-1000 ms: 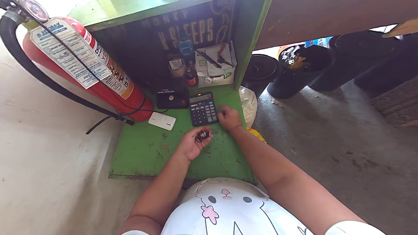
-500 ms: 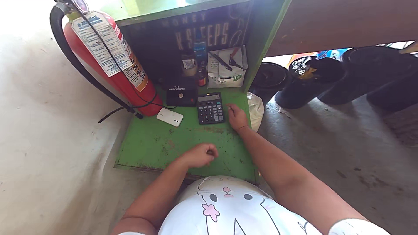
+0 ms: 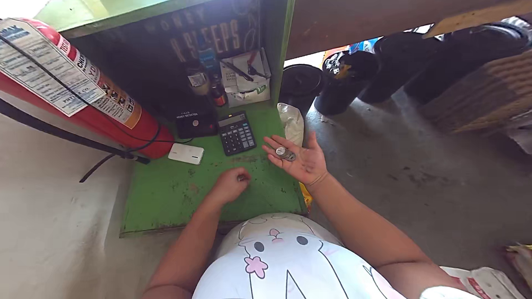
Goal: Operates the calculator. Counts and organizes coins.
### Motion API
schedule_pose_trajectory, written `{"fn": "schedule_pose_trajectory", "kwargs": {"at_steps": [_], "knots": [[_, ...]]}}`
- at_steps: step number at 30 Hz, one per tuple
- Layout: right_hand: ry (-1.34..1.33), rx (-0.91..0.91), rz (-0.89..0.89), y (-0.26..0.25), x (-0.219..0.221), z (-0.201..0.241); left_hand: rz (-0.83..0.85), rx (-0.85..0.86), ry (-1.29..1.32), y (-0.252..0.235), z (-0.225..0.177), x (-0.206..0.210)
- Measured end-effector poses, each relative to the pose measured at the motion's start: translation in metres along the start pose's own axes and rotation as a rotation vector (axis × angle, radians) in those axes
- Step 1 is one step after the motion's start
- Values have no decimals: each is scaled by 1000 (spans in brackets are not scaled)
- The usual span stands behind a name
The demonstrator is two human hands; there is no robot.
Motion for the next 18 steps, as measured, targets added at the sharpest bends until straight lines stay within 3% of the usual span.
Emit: {"fn": "schedule_pose_trajectory", "kwargs": {"at_steps": [3,6,8,13,15,18], "knots": [[-22,49,-49,5,6,-20,-15,9,761,-1,-13,7],[154,152,-375,10,4,-40,21,2,1260,-5,-23,12],[471,106,-574,14,2,-38,-24,1,1373,-3,-28,9],[1392,-479,-350,31,58,4,-29,91,1505,8,-36,3],[1570,-612,-304,35,77,4,31,158,1539,14,-42,6],[1621,-685,-318,37,86,-6,91,287,1586,19,-52,9]]}}
Point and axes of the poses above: each hand's wrist, its own y-axis away from the middle knuckle, its own x-axis out of the palm, z = x × y, the point moved 9 cm from there along -y, towards the middle knuckle, and after that the axes turned 11 degrees about y, right-handed, at the moved point
